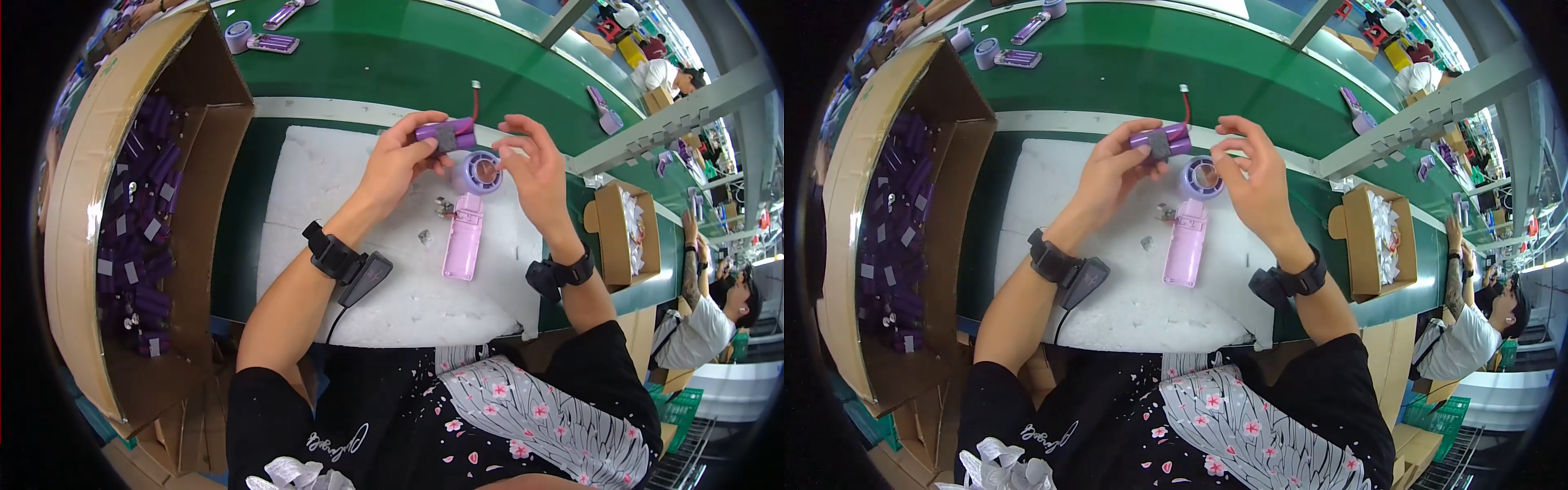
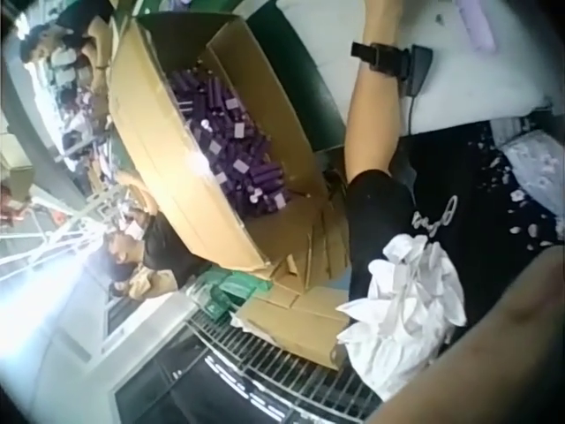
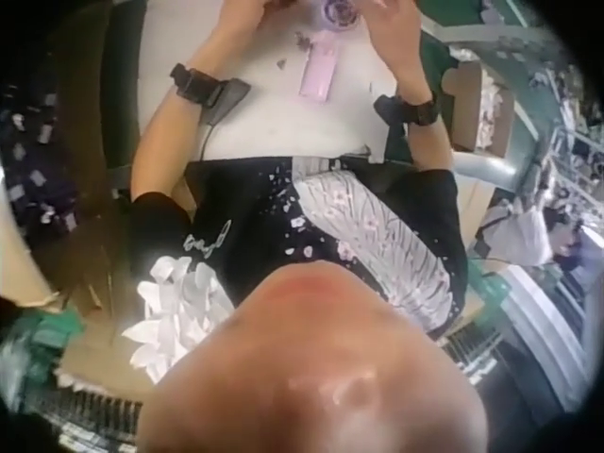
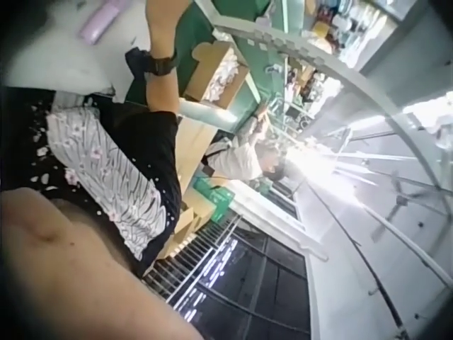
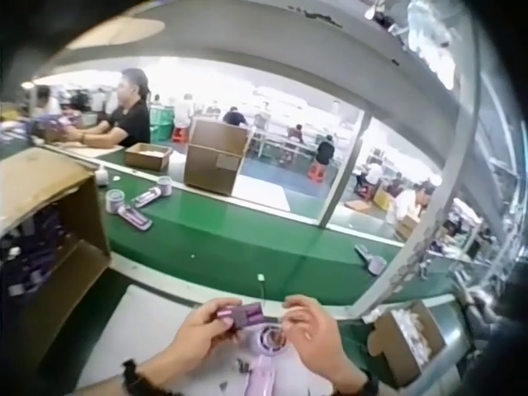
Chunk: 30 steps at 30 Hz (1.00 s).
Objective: Assemble internal components and casing for a handheld portable fan on an industrial production line.
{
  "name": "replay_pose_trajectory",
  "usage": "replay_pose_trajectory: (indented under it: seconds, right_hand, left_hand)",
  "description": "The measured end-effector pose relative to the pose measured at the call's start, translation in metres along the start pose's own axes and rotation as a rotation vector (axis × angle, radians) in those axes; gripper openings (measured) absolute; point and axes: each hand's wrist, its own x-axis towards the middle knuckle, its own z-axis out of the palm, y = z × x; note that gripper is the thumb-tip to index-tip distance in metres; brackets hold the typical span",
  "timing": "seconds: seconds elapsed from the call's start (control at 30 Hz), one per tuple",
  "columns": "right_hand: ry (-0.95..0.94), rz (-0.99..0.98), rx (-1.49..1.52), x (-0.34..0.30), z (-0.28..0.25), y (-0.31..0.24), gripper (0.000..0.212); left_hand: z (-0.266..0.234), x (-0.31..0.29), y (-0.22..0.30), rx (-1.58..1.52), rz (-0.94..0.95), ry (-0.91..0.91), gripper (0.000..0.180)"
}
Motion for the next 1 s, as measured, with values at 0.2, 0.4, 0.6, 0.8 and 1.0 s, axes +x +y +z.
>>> replay_pose_trajectory:
  seconds: [0.2,0.4,0.6,0.8,1.0]
  right_hand:
    - [0.015,0.121,0.090,-0.009,0.008,0.016,0.017]
    - [0.124,-0.047,0.237,-0.048,0.011,0.038,0.012]
    - [0.086,-0.038,0.391,-0.047,-0.009,0.064,0.015]
    - [0.146,0.031,0.493,-0.040,-0.021,0.071,0.010]
    - [-0.047,-0.127,0.132,-0.028,-0.057,0.075,0.009]
  left_hand:
    - [0.001,-0.003,-0.006,0.003,-0.023,-0.205,0.038]
    - [0.000,-0.018,-0.012,0.111,-0.047,-0.325,0.036]
    - [0.012,-0.004,-0.019,0.214,-0.052,-0.331,0.035]
    - [0.021,0.012,-0.028,0.196,-0.084,-0.304,0.035]
    - [0.035,0.031,-0.031,0.036,-0.187,-0.280,0.037]
